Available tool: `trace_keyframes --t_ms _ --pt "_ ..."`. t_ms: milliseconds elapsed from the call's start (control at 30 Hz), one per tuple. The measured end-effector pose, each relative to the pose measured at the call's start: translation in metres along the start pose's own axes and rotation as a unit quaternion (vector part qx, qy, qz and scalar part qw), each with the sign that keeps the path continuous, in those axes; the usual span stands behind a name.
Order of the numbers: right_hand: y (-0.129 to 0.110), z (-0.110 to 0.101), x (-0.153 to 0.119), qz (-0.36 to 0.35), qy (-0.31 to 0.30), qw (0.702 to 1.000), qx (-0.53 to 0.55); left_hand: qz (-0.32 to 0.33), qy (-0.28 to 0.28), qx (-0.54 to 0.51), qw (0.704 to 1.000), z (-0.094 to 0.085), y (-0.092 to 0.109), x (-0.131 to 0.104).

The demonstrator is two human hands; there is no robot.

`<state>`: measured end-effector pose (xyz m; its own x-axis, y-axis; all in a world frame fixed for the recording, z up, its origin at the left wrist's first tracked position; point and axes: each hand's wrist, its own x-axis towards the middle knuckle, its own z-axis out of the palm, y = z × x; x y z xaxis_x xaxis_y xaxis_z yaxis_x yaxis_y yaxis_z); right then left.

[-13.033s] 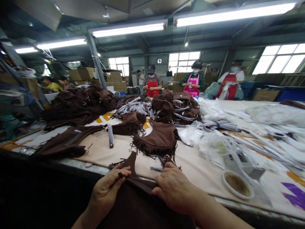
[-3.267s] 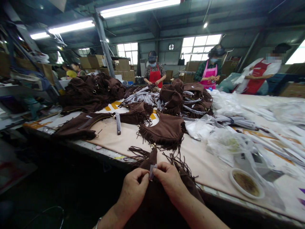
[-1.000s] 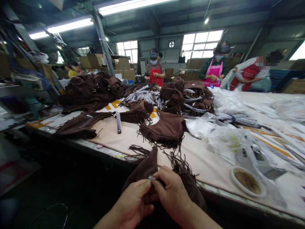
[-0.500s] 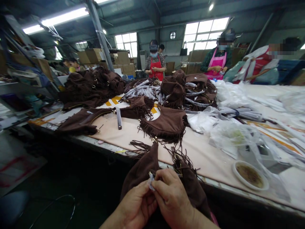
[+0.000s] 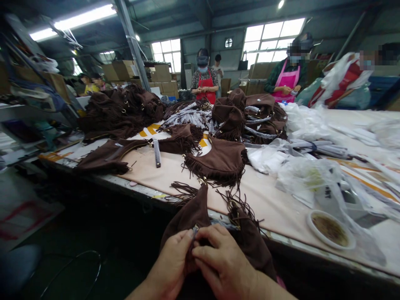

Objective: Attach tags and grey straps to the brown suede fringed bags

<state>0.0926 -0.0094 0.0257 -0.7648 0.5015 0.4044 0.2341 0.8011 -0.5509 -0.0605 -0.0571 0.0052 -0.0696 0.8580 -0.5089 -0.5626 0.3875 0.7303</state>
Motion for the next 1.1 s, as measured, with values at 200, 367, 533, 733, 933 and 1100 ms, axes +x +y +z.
trace_keyframes --t_ms 200,367,533,733,933,1100 --pt "0.022 -0.001 0.015 0.028 0.031 0.998 0.052 0.089 0.044 0.27 0.958 -0.021 -0.005 0.005" --pt "0.025 -0.006 0.039 -0.032 -0.065 0.996 -0.044 0.164 0.058 0.385 0.906 -0.019 0.008 -0.003" --pt "0.025 -0.006 0.052 -0.058 -0.134 0.983 -0.111 0.174 0.048 0.411 0.894 -0.017 0.016 -0.007" --pt "0.027 -0.019 0.062 -0.112 -0.24 0.956 -0.124 0.128 0.022 0.377 0.917 -0.026 0.017 -0.002" --pt "0.033 -0.012 0.061 -0.131 -0.247 0.949 -0.144 0.037 -0.01 0.273 0.961 -0.032 0.017 0.003" --pt "0.035 -0.004 0.056 -0.099 -0.255 0.954 -0.126 0.019 -0.024 0.245 0.969 -0.035 0.013 0.005"
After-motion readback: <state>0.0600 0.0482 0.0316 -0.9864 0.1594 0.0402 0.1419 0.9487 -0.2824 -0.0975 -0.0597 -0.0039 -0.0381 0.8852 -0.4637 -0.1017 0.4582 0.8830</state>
